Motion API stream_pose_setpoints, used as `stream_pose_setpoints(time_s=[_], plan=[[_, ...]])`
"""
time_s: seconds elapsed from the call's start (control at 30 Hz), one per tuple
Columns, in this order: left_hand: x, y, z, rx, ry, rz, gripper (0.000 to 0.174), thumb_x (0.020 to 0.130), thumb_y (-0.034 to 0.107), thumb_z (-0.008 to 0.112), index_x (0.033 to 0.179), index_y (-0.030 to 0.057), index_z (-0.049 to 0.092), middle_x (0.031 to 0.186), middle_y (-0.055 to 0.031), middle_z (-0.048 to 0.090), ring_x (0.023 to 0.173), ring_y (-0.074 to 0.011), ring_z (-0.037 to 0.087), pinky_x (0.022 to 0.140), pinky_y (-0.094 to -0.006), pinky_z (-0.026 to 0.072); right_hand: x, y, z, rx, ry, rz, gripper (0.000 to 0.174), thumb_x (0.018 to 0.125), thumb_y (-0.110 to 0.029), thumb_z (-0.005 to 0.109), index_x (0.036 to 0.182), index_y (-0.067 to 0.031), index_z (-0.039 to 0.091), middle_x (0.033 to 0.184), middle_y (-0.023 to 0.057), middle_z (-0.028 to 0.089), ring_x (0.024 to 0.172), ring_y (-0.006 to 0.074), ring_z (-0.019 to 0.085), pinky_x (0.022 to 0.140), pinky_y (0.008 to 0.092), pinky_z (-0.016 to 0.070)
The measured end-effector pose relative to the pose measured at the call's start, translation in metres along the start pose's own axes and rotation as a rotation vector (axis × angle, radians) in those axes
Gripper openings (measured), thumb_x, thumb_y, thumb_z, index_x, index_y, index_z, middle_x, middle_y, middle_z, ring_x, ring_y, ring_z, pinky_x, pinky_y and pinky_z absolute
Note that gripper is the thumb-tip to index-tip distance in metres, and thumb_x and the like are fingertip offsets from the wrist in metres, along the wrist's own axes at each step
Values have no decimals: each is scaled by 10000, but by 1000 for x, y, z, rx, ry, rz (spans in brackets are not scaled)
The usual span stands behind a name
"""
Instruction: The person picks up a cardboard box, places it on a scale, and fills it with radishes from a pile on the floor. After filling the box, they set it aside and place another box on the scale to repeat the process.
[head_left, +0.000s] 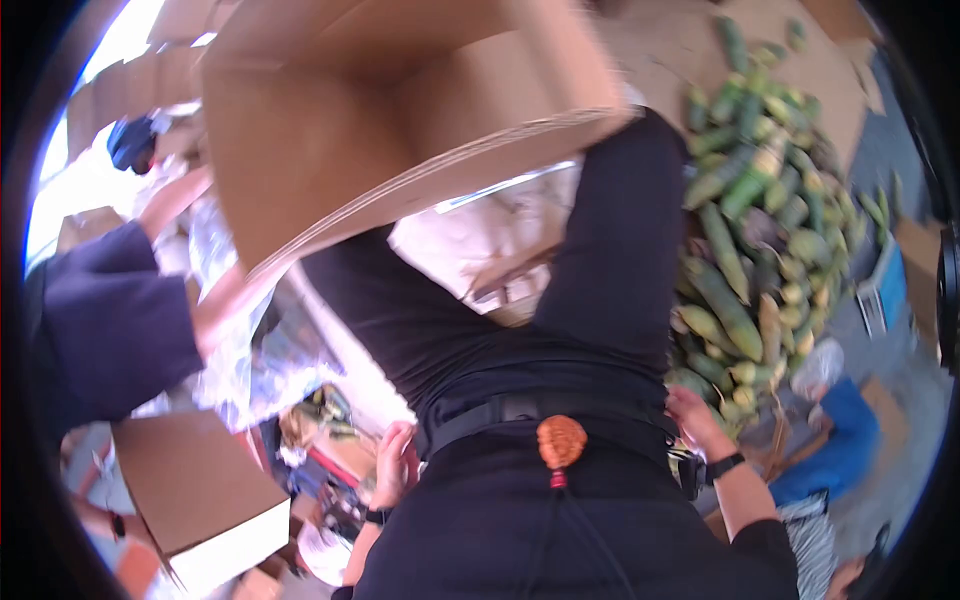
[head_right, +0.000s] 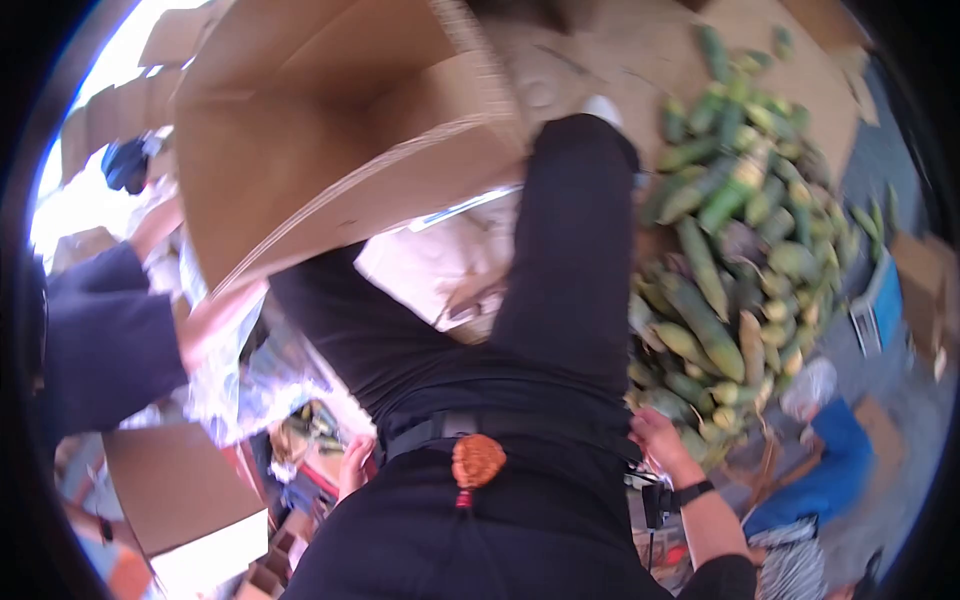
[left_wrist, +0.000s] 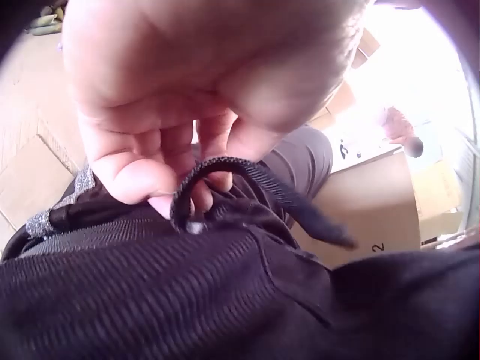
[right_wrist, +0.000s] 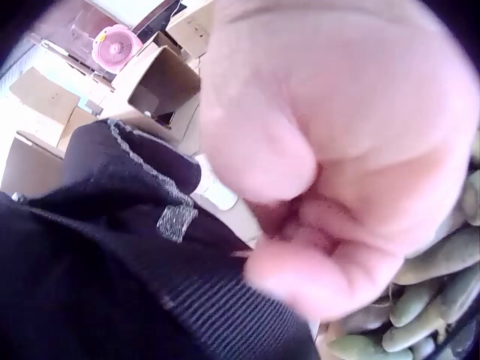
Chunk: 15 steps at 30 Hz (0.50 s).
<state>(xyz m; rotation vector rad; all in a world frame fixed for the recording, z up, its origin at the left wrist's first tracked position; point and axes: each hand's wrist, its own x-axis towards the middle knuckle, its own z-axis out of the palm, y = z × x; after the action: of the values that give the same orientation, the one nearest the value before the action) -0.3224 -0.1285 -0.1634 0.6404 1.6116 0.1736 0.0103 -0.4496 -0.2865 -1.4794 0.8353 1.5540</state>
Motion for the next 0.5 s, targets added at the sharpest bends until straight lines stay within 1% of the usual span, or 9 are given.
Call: stream_pose_setpoints(time_s=[0.03, 0.1, 0.13, 0.17, 0.2, 0.27, 0.33, 0.37, 0.5], plan=[[5, -10, -6, -45, 8, 48, 108, 910, 147, 578, 961, 54, 595, 870, 25, 588, 763, -73, 559, 680, -200, 438, -7, -11, -3, -57, -67, 17, 88, 921, -118, 494, 976, -75, 547, 628, -7, 519, 450, 98, 488, 360, 250, 371], [3, -11, -9, -83, -11, -65, 143, 916, 153, 580, 1014, 50, 598, 891, 25, 590, 785, -78, 567, 682, -208, 452, 4, -2, -7, -221, -86, -33, 129, 910, -92, 485, 1019, -84, 553, 637, 3, 538, 452, 102, 504, 351, 254, 369], [-5, -1, -9, -18, 12, -208, 181, 904, 117, 596, 1071, 47, 591, 916, 19, 591, 798, -70, 564, 692, -211, 460, 1, -8, 0, -252, -112, -28, 129, 910, -92, 485, 1019, -84, 553, 637, 3, 538, 452, 102, 504, 351, 254, 369], [-7, -3, -12, -39, 38, -204, 181, 904, 117, 596, 1071, 47, 591, 916, 19, 591, 798, -70, 564, 692, -211, 460, -6, -12, 6, -232, -163, 18, 150, 891, -74, 507, 1029, -85, 562, 645, 4, 546, 454, 104, 513, 357, 253, 373], [-7, -3, -12, -4, -11, -193, 199, 894, 101, 610, 1084, 50, 587, 905, 17, 595, 786, -68, 563, 683, -211, 459, -12, -18, 10, -208, -208, 62, 176, 871, -56, 528, 1040, -87, 570, 653, 5, 554, 456, 106, 521, 364, 251, 378], [-12, -1, -11, 43, -91, -184, 252, 864, 71, 649, 1108, 61, 584, 851, 25, 598, 763, -63, 558, 679, -210, 456, -17, -25, 9, -257, -233, 119, 205, 839, -33, 561, 1038, -73, 580, 649, 4, 564, 460, 106, 526, 381, 244, 386], [-19, 4, -10, 61, -89, -186, 255, 862, 74, 653, 1108, 65, 587, 841, 32, 597, 766, -61, 553, 682, -209, 452, -19, -31, 7, -311, -255, 221, 270, 774, 14, 627, 1036, -46, 600, 641, 2, 584, 468, 105, 536, 414, 230, 401], [-22, 6, -10, 91, -95, -186, 257, 860, 77, 657, 1108, 69, 590, 831, 38, 595, 769, -59, 547, 684, -209, 447, -18, -33, 7, -322, -259, 225, 270, 774, 14, 627, 1036, -46, 600, 641, 2, 584, 468, 105, 536, 414, 230, 401], [-13, -2, 8, 120, 24, 40, 119, 881, 58, 630, 989, 94, 595, 826, 47, 574, 743, -48, 524, 694, -191, 414, -23, -44, 15, -467, -269, 264, 180, 755, 16, 633, 933, -17, 636, 632, -3, 580, 476, 98, 531, 422, 235, 377]])
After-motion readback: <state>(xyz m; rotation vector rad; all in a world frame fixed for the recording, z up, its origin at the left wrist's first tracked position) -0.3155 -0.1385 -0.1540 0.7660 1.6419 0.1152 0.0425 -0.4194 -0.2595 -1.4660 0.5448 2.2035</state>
